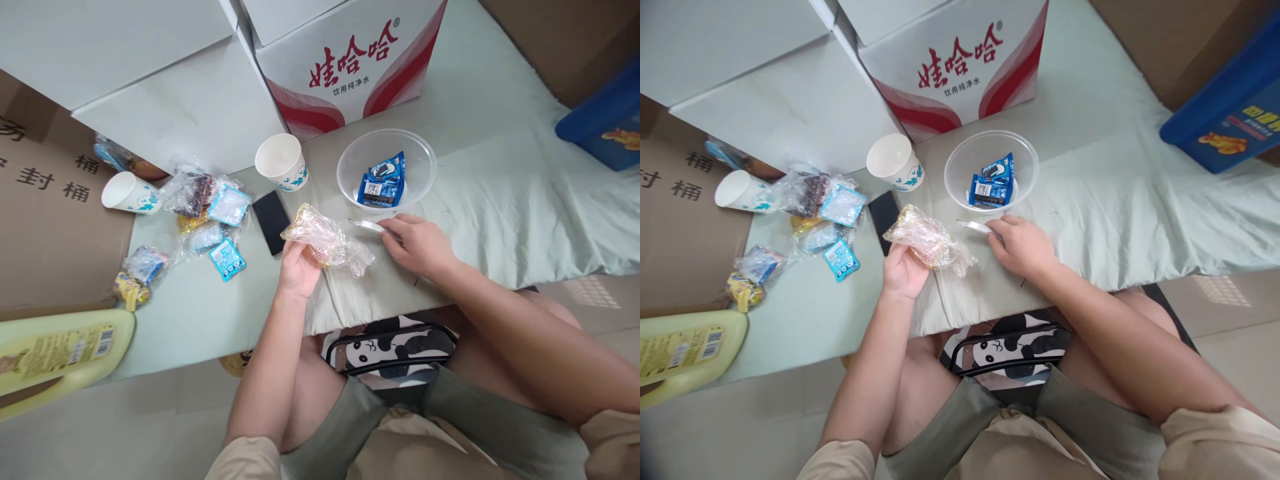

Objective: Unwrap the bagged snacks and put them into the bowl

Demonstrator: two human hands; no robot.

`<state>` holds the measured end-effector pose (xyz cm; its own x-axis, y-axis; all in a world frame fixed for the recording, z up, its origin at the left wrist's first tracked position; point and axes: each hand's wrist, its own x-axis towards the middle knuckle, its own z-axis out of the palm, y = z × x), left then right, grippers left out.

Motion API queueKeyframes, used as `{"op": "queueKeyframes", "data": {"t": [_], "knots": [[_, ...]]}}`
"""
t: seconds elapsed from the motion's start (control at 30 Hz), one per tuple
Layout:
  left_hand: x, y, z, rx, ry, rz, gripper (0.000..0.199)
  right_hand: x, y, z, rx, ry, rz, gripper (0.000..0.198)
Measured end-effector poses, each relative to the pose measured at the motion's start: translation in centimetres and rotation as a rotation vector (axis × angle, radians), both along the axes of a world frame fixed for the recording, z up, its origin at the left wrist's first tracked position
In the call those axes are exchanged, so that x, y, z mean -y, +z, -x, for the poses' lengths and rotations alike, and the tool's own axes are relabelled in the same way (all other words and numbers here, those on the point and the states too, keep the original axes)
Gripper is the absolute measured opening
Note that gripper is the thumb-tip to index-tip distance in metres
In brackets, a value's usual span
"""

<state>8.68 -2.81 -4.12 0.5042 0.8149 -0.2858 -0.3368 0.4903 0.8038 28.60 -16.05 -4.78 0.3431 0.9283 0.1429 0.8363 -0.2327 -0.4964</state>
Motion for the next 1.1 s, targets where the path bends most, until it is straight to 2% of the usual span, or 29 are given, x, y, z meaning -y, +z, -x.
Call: {"op": "queueKeyframes", "data": {"t": [0.13, 0.27, 0.4, 0.5, 0.63, 0.73, 0.83, 1.0, 1.1], "knots": [[0.2, -0.1, 0.0, -0.010, -0.015, 0.086, 0.033, 0.0, -0.2, 0.1, 0.103, -0.008, 0.060, 0.031], [0.3, 0.0, 0.1, -0.030, -0.060, 0.126, 0.034, 0.0, -0.4, 0.0, 0.110, -0.038, 0.076, 0.030], [0.6, 0.3, 0.0, -0.022, -0.098, 0.141, 0.042, -0.1, -0.6, -0.1, 0.063, 0.002, -0.054, 0.029], [1.0, 0.4, -0.3, -0.053, -0.131, 0.143, 0.043, -0.1, -0.2, 0.1, -0.055, 0.144, -0.182, 0.028], [1.5, 0.1, -0.8, -0.087, -0.246, 0.148, 0.046, 0.0, 0.4, 0.4, -0.146, 0.294, -0.301, 0.027], [1.9, -0.4, -1.1, -0.119, -0.317, 0.091, 0.042, 0.0, 0.3, 0.6, -0.163, 0.355, -0.302, 0.030], [2.3, -1.2, -1.1, -0.193, -0.314, -0.033, 0.037, -0.1, -0.3, 1.0, -0.168, 0.383, -0.231, 0.035], [2.6, -1.7, -1.0, -0.260, -0.317, -0.178, 0.036, -0.2, -0.5, 1.4, -0.239, 0.360, -0.187, 0.013], [2.5, -1.4, -1.1, -0.242, -0.349, -0.191, 0.039, -0.3, 0.2, 0.9, -0.393, 0.383, -0.180, 0.012]]}}
